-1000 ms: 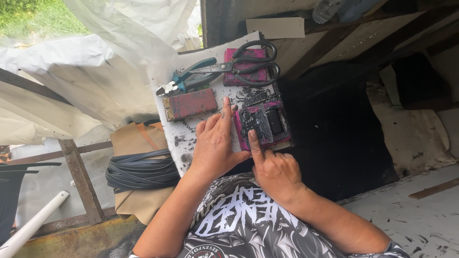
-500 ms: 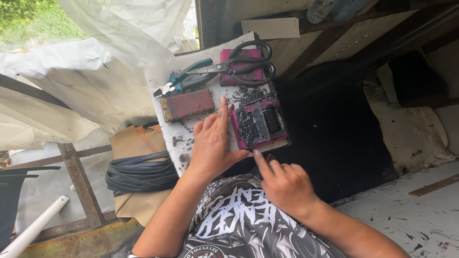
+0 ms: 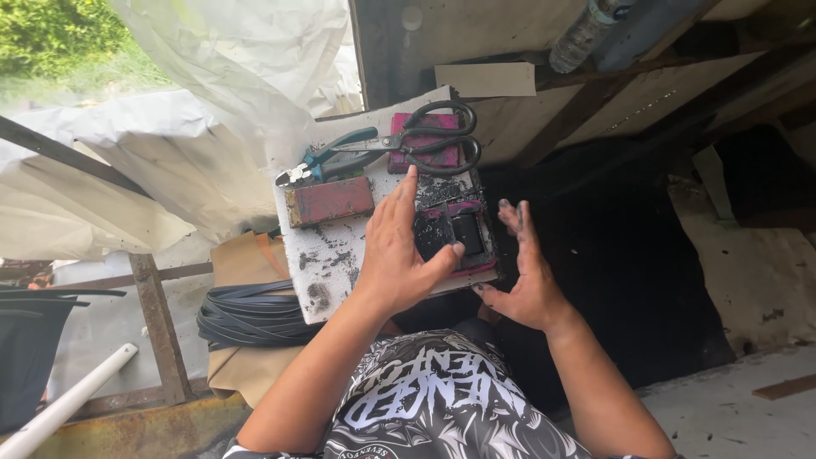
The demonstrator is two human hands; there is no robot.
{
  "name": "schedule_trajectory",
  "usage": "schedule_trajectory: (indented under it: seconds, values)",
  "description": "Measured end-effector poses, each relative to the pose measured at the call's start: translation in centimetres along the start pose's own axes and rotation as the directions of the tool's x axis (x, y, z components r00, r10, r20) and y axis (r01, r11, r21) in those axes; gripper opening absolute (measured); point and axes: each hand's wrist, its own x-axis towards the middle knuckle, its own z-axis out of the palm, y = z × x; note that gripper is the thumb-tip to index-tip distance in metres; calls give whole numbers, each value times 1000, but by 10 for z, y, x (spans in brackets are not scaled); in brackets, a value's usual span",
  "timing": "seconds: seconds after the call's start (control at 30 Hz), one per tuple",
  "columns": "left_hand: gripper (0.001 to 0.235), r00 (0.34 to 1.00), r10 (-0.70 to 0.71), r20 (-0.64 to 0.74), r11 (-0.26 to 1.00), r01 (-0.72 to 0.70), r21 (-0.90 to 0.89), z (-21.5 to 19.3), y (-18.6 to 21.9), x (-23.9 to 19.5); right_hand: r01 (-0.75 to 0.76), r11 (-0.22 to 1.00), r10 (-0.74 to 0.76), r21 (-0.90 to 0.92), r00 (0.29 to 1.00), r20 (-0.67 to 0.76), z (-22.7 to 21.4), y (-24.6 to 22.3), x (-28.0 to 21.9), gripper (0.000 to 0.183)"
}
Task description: Refilling an edge-dyeing machine with liquid dye and then feeding a leather strap through the roller to apply the dye to the edges.
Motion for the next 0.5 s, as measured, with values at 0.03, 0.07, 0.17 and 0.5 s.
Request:
schedule_trajectory:
  seconds: [0.03, 0.07, 0.17, 0.5]
  values:
    - [109, 999, -34, -19, 999, 34, -11, 5, -3, 1, -4, 1000, 3, 16, 999, 36, 0, 3, 0, 130]
    - [109, 999, -41, -26, 999, 41, -8, 4, -3, 2, -2, 1000, 1, 23, 999, 44, -3, 5, 3, 130]
    - [107, 995, -85, -48, 996, 84, -27, 1, 1, 3, 15, 1000, -18, 19, 990, 139, -12, 12, 11, 131]
    - [108, 981, -162, -105, 986, 157, -50, 0, 15, 10, 7, 1000, -10, 12, 937, 349, -26, 17, 44, 135]
